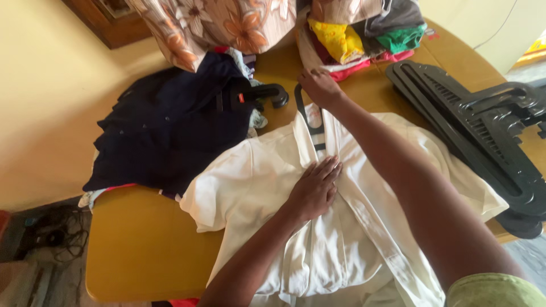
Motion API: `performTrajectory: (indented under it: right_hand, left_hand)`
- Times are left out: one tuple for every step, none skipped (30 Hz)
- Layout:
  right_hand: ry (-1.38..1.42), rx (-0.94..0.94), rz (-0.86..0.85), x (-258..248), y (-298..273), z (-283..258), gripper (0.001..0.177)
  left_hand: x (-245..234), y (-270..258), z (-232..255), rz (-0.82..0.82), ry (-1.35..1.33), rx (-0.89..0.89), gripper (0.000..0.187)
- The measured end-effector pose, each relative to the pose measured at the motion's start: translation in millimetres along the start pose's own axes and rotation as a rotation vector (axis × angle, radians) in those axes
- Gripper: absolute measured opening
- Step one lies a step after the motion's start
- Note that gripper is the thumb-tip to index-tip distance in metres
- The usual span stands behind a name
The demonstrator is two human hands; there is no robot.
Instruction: The person buttons a dark blue shirt, places it on a hanger, and sets it aside. Then the person picks up a white shirt, buttons it, places it on a hanger, and smooths the fabric.
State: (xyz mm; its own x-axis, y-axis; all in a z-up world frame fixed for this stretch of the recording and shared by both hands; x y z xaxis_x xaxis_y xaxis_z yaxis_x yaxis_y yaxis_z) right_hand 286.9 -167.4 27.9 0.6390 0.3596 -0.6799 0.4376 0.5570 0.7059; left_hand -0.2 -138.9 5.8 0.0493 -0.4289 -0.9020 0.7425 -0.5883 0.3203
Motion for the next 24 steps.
performTrajectory:
  right_hand:
    - [0.058, 0.058, -0.032, 0.4, -1.1, 4.7, 0.026]
    - [0.116, 0.115, -0.063, 3.5, -3.1, 7.8, 0.026]
    - [0.179, 0.178, -0.096, 9.3, -7.3, 7.9, 0.026]
    - [0.177, 0.188, -0.118, 14.3, -10.6, 6.9, 0.023]
    - [0.174, 0.201, -0.137, 19.7, -13.1, 6.5, 0.021]
    - [0.171, 0.213, -0.156, 25.1, -14.7, 8.3, 0.020]
    - [0.134, 0.208, -0.145, 27.2, -15.2, 11.1, 0.016]
    - [0.097, 0.204, -0.134, 29.3, -15.4, 14.2, 0.012]
    - [0.063, 0.197, -0.125, 32.0, -16.1, 17.0, 0.009]
    - [0.118, 0.271, -0.135, 37.6, -18.5, 24.9, 0.011]
    - [0.176, 0.341, -0.151, 43.9, -23.0, 32.8, 0.014]
    - [0.233, 0.412, -0.169, 51.3, -27.9, 39.6, 0.016]
    - [0.237, 0.434, -0.196, 58.6, -33.3, 43.1, 0.018]
    - [0.241, 0.456, -0.223, 66.2, -38.7, 45.8, 0.019]
    - [0.238, 0.479, -0.244, 71.9, -43.1, 51.0, 0.021]
    - [0.253, 0.470, -0.212, 73.0, -44.5, 52.7, 0.020]
    - [0.265, 0.461, -0.177, 72.5, -43.5, 55.5, 0.019]
    - [0.277, 0.451, -0.142, 70.4, -42.7, 57.4, 0.019]
    - [0.281, 0.402, -0.140, 68.7, -40.3, 55.6, 0.020]
    - [0.286, 0.353, -0.139, 65.7, -39.6, 53.3, 0.021]
    - [0.289, 0.307, -0.134, 59.4, -38.5, 51.2, 0.022]
    - [0.386, 0.316, -0.113, 49.4, -38.5, 53.4, 0.023]
    - [0.485, 0.327, -0.093, 36.4, -39.7, 55.4, 0.024]
    - [0.583, 0.336, -0.072, 22.7, -39.1, 55.3, 0.026]
  left_hand:
    - [1.9, 1.4, 0.0, -0.010, 0.024, 0.004, 0.064]
    - [3.9, 1.6, 0.4, -0.020, 0.048, 0.008, 0.064]
    - [4.4, 0.2, 0.3, -0.020, 0.036, 0.001, 0.065]
    - [4.7, -1.2, 0.6, -0.020, 0.023, -0.005, 0.066]
    - [4.1, -1.8, 0.4, -0.021, 0.014, -0.009, 0.066]
    - [3.8, -1.6, 0.4, -0.030, 0.028, -0.003, 0.066]
    - [3.5, -1.1, 1.5, -0.035, 0.041, 0.003, 0.066]
    - [2.8, -0.2, 1.7, -0.040, 0.053, 0.009, 0.065]
    - [2.2, 0.4, 2.0, -0.042, 0.053, 0.011, 0.065]
    - [1.8, 1.1, 1.6, -0.044, 0.053, 0.013, 0.064]
    - [2.5, 1.2, 1.7, -0.044, 0.047, 0.009, 0.064]
    - [3.1, 0.9, 0.4, -0.047, 0.039, 0.000, 0.064]
    - [4.3, -0.4, -0.5, -0.051, 0.029, -0.010, 0.064]
    - [5.3, -2.7, -1.3, -0.055, 0.018, -0.019, 0.064]
    - [5.7, -2.6, -1.9, -0.052, 0.018, -0.016, 0.064]
    - [5.9, -2.9, -2.1, -0.049, 0.018, -0.014, 0.064]
    - [5.2, -1.6, -2.5, -0.043, 0.020, -0.007, 0.064]
    - [4.9, -1.0, -2.7, -0.040, 0.009, -0.010, 0.063]
    - [4.6, -1.1, -3.3, -0.039, 0.002, -0.011, 0.063]
    - [4.9, -1.5, -3.0, -0.037, -0.006, -0.013, 0.063]
    - [4.9, -1.5, -3.1, -0.035, -0.012, -0.012, 0.063]
    - [5.2, -1.2, -2.8, -0.033, -0.019, -0.012, 0.063]
    - [5.3, -1.9, -2.8, -0.034, -0.027, -0.012, 0.063]
    - [4.8, -2.6, -3.0, -0.031, -0.024, -0.003, 0.062]
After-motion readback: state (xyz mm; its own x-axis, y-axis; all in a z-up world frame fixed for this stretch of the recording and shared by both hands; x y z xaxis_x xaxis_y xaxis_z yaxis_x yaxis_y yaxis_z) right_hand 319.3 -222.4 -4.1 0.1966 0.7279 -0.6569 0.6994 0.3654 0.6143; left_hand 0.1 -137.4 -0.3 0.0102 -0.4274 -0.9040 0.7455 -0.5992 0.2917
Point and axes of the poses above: each hand's wrist, its own y-axis towards the middle knuckle, its own x-axis out of the palm, z = x × y, the point moved 9 cm from there along y, towards the middle knuckle, and after that the axes turned 10 degrees about z, right-handed, at the moved point
